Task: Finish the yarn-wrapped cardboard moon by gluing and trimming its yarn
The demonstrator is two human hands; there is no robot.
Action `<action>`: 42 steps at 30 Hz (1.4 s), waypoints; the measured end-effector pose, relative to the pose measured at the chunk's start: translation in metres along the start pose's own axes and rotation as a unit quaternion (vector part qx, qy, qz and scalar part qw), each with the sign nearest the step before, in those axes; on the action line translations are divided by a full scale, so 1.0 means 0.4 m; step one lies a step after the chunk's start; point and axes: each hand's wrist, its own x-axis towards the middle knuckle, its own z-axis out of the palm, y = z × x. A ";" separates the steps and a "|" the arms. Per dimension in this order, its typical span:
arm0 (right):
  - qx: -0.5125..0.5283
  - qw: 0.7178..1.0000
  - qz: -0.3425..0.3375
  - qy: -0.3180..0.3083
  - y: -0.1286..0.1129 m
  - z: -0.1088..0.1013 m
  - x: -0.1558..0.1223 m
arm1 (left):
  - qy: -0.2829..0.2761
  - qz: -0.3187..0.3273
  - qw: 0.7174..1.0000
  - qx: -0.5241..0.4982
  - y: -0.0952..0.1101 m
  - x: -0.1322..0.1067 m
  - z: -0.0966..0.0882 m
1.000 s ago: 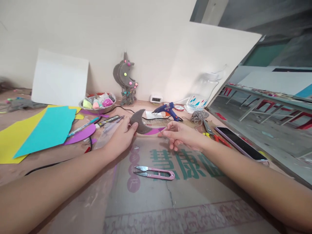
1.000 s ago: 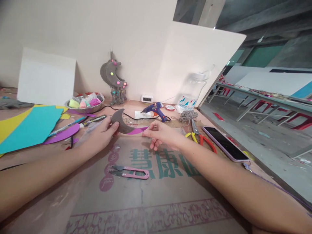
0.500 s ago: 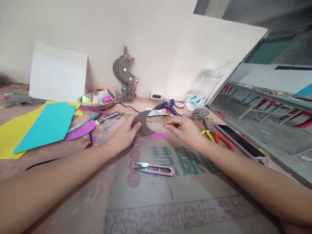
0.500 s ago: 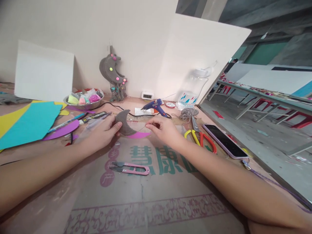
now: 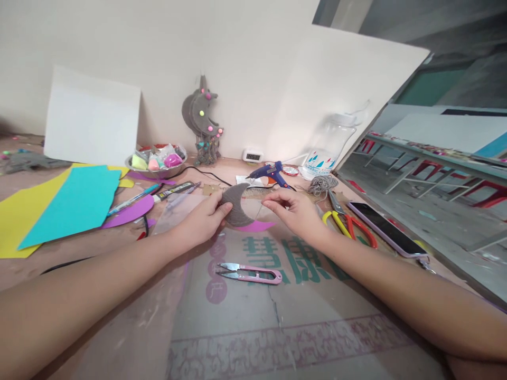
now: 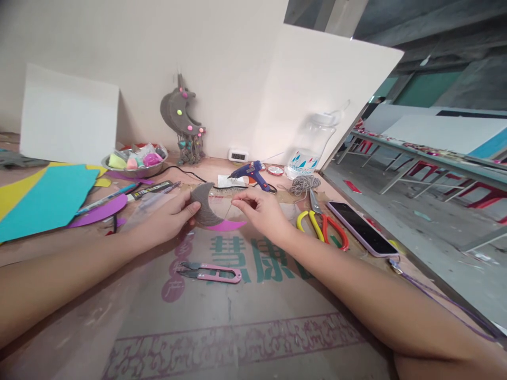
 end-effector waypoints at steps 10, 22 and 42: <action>0.030 0.997 0.057 -0.052 0.044 0.015 0.002 | 0.002 0.022 0.994 -0.111 -0.005 -0.003 0.003; -0.017 0.999 -0.017 -0.046 -0.002 0.008 -0.034 | 0.080 0.030 0.989 -0.121 0.001 -0.005 -0.008; -0.275 0.897 -0.326 -0.120 -0.040 0.019 -0.057 | 0.096 -0.057 0.989 -0.098 -0.005 0.010 -0.006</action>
